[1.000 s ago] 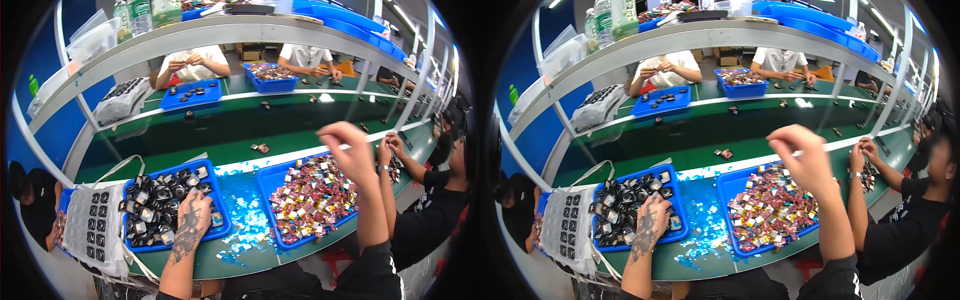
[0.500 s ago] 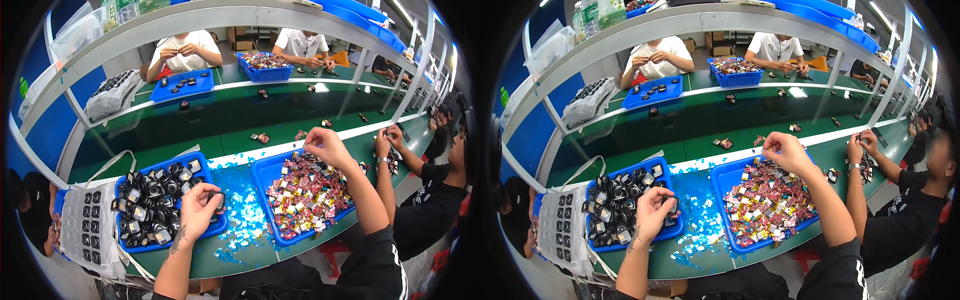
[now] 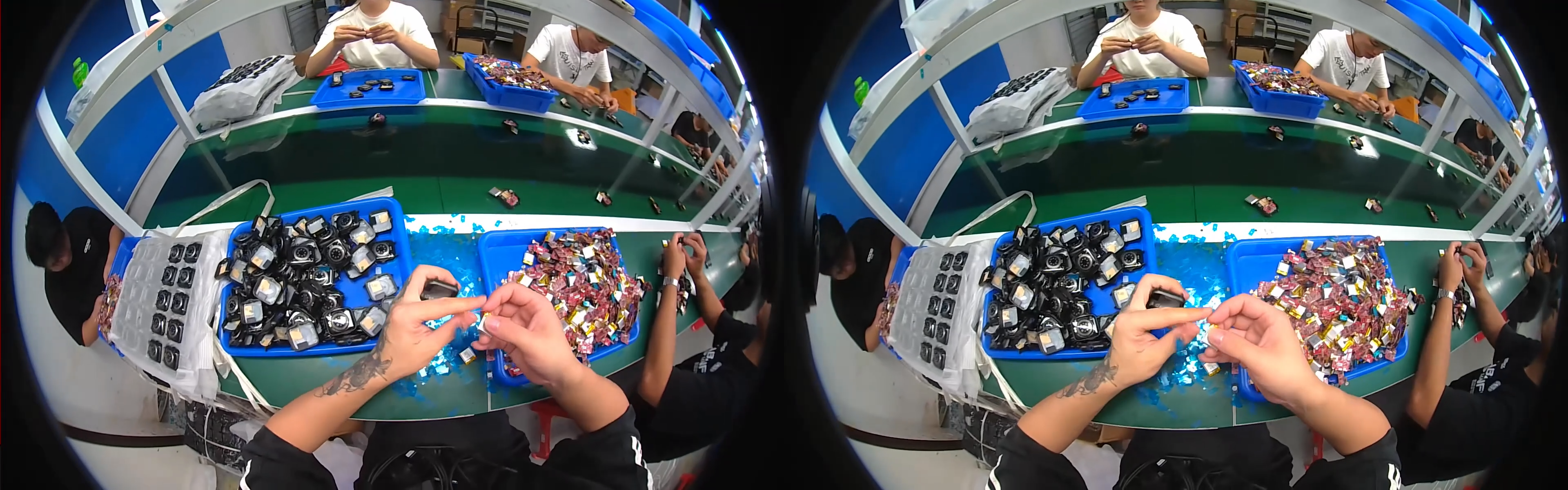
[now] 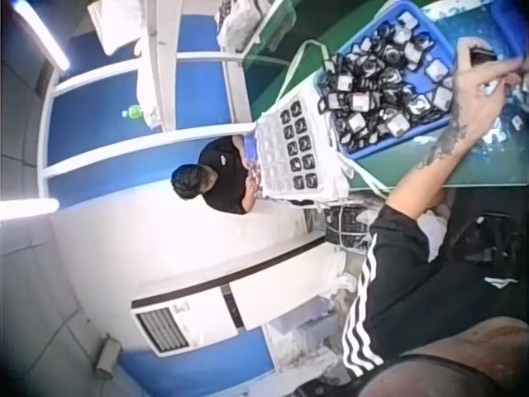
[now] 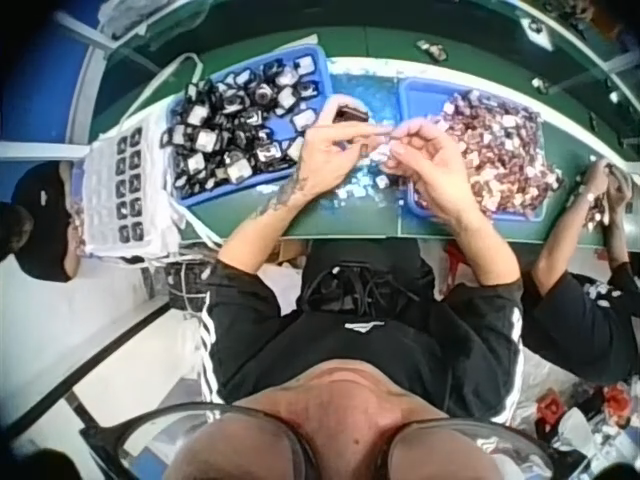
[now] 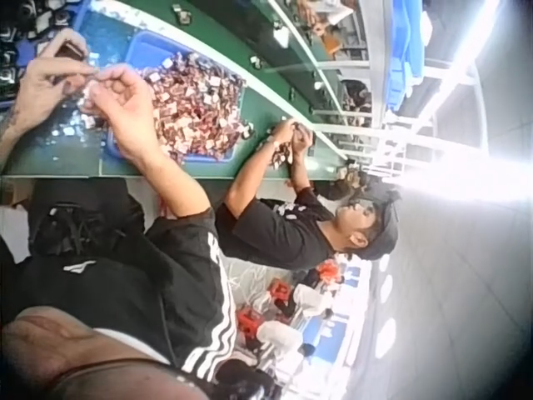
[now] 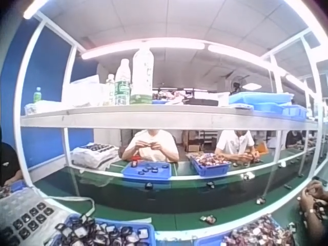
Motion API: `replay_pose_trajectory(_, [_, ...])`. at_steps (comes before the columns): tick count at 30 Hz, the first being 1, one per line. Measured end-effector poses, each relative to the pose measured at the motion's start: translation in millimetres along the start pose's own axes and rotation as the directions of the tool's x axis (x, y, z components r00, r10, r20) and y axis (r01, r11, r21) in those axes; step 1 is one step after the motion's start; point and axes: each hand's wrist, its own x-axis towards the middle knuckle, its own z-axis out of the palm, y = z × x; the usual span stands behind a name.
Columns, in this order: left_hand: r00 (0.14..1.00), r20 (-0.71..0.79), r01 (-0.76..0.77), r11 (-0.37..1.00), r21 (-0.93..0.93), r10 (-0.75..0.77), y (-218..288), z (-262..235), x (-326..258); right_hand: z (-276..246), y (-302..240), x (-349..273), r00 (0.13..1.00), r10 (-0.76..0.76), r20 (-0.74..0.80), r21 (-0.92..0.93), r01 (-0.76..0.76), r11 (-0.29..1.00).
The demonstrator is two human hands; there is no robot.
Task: The recorder is assembling small electronic components at a factory workstation.
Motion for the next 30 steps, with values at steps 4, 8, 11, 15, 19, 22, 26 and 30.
replay_pose_trajectory(4, [0.998, 0.057, 0.037, 0.991, -0.126, -0.030, -3.8, -4.2, -1.8, 1.1, 5.3, 4.5, 0.996, 0.089, -0.006, 0.010, -0.088, 0.996])
replay_pose_trajectory(8, [0.986, 0.105, 0.145, 0.978, -0.151, -0.130, -12.5, -1.7, -0.9, 9.4, -6.5, 10.1, 0.908, -0.405, 0.109, -0.633, 0.378, 0.676])
replay_pose_trajectory(11, [0.966, 0.178, 0.218, 0.960, -0.174, -0.187, -8.2, -4.4, -2.8, 25.8, -19.2, 17.9, 0.718, -0.528, 0.454, -0.781, 0.606, 0.152])
replay_pose_trajectory(15, [0.967, 0.162, 0.214, 0.971, -0.110, -0.195, 1.6, -8.8, -0.1, 18.9, -10.5, 24.2, 0.762, -0.523, 0.382, -0.798, 0.557, 0.229])
replay_pose_trajectory(19, [0.982, 0.117, 0.169, 0.964, -0.207, -0.147, -6.9, -7.0, -2.1, 11.2, -10.3, 21.6, 0.820, -0.525, 0.229, -0.743, 0.496, 0.450])
replay_pose_trajectory(22, [0.997, 0.073, 0.041, 0.992, -0.119, -0.032, -8.1, -6.3, -2.1, 7.3, -9.6, 19.9, 0.939, -0.334, 0.083, -0.544, 0.324, 0.774])
replay_pose_trajectory(26, [0.981, 0.033, -0.194, 0.969, 0.156, 0.191, 1.4, -6.4, -0.1, -4.8, -11.5, 22.1, 0.996, -0.017, 0.084, -0.201, 0.033, 0.979])
replay_pose_trajectory(30, [0.920, 0.057, -0.378, 0.836, 0.397, 0.388, -2.5, -5.8, 0.5, -15.0, -9.2, 32.5, 0.983, 0.112, 0.146, -0.192, -0.083, 0.978])
